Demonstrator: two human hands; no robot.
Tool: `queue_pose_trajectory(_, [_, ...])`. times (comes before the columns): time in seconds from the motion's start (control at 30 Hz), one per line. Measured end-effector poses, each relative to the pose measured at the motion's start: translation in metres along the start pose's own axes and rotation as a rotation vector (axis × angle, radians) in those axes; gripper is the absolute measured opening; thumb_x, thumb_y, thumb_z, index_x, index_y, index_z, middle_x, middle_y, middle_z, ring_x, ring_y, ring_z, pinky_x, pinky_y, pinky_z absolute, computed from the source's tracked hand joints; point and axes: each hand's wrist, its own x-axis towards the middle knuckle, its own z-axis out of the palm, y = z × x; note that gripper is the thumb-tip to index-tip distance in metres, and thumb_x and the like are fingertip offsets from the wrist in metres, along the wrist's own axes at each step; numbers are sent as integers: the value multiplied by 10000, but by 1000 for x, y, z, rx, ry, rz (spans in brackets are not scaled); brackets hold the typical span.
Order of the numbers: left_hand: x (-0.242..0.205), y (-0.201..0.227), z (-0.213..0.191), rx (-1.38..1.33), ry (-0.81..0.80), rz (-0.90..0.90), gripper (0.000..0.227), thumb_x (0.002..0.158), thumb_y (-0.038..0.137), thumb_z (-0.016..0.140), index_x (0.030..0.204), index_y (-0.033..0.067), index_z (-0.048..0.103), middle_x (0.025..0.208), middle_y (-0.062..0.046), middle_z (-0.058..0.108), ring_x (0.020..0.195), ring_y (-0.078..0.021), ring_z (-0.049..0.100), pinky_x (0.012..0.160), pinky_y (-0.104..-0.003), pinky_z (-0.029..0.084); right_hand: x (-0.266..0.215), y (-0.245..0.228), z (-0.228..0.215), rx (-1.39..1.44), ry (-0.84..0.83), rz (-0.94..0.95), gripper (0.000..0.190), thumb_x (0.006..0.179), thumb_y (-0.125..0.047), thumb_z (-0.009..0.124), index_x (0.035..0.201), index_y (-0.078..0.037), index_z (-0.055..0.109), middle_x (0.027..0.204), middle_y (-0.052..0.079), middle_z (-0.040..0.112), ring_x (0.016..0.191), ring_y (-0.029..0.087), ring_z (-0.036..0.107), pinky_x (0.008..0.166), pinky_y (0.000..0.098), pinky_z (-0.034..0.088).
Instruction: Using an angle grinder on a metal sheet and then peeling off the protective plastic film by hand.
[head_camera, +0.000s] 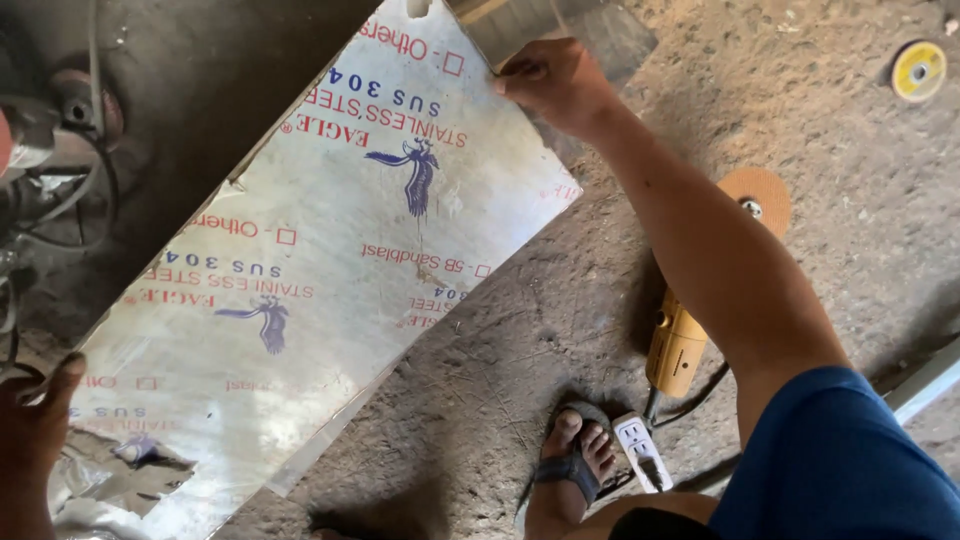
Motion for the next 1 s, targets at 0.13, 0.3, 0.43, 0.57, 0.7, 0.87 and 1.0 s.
queue_pose_trajectory(0.13, [-14,40,-4,274,-119,-45,724,1075,646,700,1089,-71,797,1029,-279,762,1036,-410,708,895,-472,511,27,18,28,-189,54,-157,192,927,-207,825,1018,-50,760,979,127,791,858,215,768,712,347,624])
queue_pose_trajectory(0.3, [-26,54,17,225,-237,-235,919,859,757,678,1275,-58,764,1328,-372,647,1214,-524,616,1097,-584,366,42,22,55,-309,14,-117,203,877,-203,830,998,-86,717,964,74,777,880,214,746,709,381,567])
queue_pose_trajectory(0.43, [-30,25,54,241,-307,-196,950,833,770,618,1343,-25,713,1368,-336,640,1274,-504,587,1086,-570,399,46,9,65,-448,-1,6,308,919,-236,821,1136,-48,711,1028,108,777,902,254,743,791,404,567])
queue_pose_trajectory(0.57, [-31,-20,102,192,-159,92,830,910,538,674,1483,-56,590,1411,-302,620,1351,-439,515,1158,-492,342,66,2,81,-573,33,-119,291,943,-222,843,1133,-43,714,1083,187,703,901,325,686,737,436,554])
queue_pose_trajectory(0.7, [-45,67,82,406,-310,43,589,939,519,609,1439,207,607,1377,-152,644,1237,-396,615,1032,-524,477,99,-3,105,-509,25,-131,381,946,-263,861,1237,-77,701,1118,131,701,935,263,694,713,400,553])
queue_pose_trajectory(0.87, [-56,128,103,371,-282,337,505,965,496,536,1360,208,662,1380,-96,668,1274,-300,618,1086,-453,458,153,22,139,-394,242,-537,107,987,-112,743,1085,-101,783,783,21,697,617,121,592,569,318,504])
queue_pose_trajectory(1.0, [-31,216,123,149,-114,375,394,969,377,626,1283,143,669,1253,-107,687,1112,-360,633,899,-510,522,176,33,144,-562,224,-385,297,927,-230,840,1213,-160,801,1067,157,712,890,301,716,802,375,579])
